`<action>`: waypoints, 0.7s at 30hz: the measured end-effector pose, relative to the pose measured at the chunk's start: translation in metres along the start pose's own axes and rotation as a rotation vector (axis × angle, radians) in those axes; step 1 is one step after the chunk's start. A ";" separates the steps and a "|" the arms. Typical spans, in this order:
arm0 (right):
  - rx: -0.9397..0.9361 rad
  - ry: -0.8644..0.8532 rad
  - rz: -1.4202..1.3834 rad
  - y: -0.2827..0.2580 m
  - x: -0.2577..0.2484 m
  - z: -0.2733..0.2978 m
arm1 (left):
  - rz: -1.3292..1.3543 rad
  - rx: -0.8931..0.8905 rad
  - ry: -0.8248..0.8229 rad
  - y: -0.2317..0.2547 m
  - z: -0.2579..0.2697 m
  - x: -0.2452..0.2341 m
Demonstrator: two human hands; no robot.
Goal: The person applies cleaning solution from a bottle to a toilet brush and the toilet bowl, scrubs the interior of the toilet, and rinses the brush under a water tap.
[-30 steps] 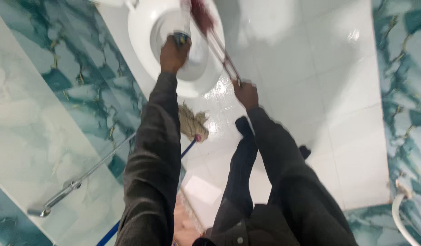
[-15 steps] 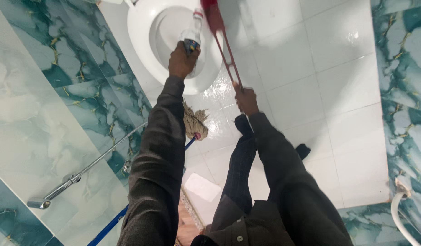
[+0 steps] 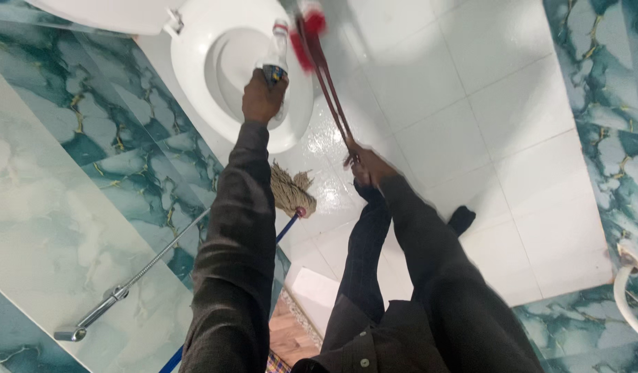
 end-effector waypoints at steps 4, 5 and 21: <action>0.213 -0.146 -0.179 0.060 0.008 0.062 | 0.088 -0.031 -0.058 -0.005 0.024 0.002; 0.212 -0.143 -0.182 0.057 0.010 0.061 | 0.131 -0.018 -0.071 -0.002 0.028 0.003; 0.159 -0.288 -0.344 0.085 0.048 0.057 | -0.340 -0.009 -0.272 -0.036 0.104 -0.004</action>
Point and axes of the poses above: each hand's wrist, its own z-axis away from the middle knuckle, its own x-axis out of the palm, y = z × x, the point moved 8 cm from there along -z, towards the middle knuckle, and after that the axes turned 11 degrees about y, right-handed, at the moved point
